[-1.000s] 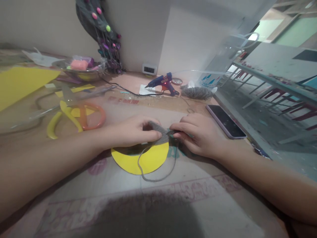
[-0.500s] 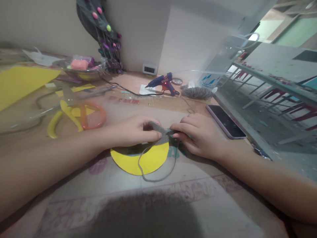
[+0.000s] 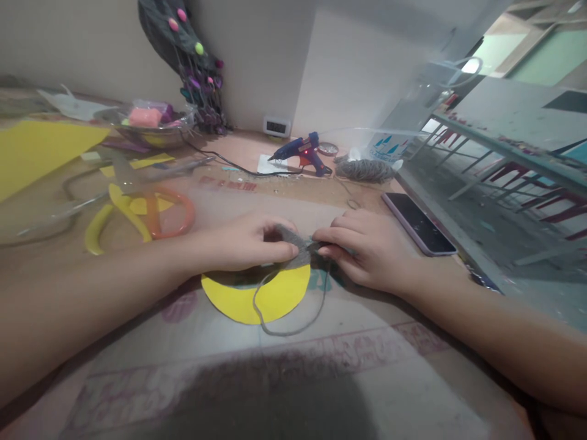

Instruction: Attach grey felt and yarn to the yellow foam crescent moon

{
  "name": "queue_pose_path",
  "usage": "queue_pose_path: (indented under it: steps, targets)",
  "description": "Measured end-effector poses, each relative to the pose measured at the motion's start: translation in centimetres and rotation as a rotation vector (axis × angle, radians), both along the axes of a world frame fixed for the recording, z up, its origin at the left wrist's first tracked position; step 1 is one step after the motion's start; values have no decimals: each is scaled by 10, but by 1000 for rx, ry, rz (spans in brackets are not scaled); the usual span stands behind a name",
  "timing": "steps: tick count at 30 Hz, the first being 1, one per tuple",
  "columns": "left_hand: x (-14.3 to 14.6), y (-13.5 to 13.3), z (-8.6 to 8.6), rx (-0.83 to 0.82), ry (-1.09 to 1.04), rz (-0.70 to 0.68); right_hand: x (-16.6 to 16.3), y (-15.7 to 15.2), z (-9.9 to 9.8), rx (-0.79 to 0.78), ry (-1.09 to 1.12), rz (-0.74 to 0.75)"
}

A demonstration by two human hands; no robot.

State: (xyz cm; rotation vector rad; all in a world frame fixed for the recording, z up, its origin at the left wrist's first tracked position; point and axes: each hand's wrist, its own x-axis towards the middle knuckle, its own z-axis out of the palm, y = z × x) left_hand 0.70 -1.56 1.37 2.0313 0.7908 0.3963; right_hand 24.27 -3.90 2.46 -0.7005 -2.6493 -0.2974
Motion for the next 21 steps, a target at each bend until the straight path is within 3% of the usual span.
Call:
queue_pose_path:
  steps: [21]
  targets:
    - [0,-1,-1,-25,0,5,0,1,-2,-33,39,3]
